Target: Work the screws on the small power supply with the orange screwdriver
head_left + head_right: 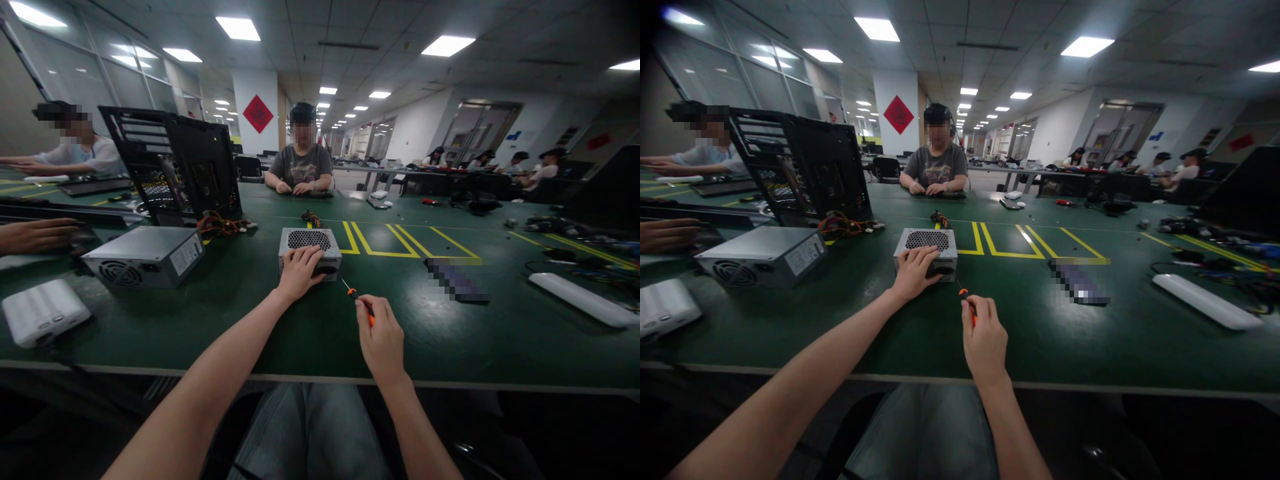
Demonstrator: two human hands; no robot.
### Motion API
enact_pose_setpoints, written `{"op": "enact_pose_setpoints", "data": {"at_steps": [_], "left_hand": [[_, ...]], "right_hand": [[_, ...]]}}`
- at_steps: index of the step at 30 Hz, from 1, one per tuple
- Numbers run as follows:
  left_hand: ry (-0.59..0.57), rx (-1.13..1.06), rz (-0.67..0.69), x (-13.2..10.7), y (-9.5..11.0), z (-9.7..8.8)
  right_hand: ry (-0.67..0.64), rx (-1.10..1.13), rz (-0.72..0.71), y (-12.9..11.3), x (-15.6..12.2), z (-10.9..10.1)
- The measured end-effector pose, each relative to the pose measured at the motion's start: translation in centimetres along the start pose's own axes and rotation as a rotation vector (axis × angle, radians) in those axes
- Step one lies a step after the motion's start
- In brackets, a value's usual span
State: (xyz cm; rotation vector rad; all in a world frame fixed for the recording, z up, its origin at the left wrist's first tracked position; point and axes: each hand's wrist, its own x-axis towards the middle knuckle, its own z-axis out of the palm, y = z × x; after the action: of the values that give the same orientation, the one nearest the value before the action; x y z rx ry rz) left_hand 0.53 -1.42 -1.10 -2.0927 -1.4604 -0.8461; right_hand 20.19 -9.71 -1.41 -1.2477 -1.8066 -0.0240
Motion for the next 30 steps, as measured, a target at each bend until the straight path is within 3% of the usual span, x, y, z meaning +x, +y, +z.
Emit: {"op": "enact_pose_setpoints", "data": {"at_steps": [7, 14, 23, 30], "left_hand": [[0.002, 0.006, -0.003, -0.02, -0.01, -0.03], [0.004, 0.011, -0.001, -0.03, -0.09, 0.04], [0.007, 0.001, 0.002, -0.03, -0.02, -0.14], [0.000, 0.005, -0.005, -0.02, -0.06, -0.10]], "right_hand": [[-0.048, -0.029, -0.154, -0.16, -0.12, 0.48], [0.033, 0.016, 0.015, 0.17, -0.07, 0.20], [-0.040, 0.011, -0.138, -0.11, -0.22, 0.49], [0.024, -0.002, -0.019, 0.29, -0.18, 0.33]]}}
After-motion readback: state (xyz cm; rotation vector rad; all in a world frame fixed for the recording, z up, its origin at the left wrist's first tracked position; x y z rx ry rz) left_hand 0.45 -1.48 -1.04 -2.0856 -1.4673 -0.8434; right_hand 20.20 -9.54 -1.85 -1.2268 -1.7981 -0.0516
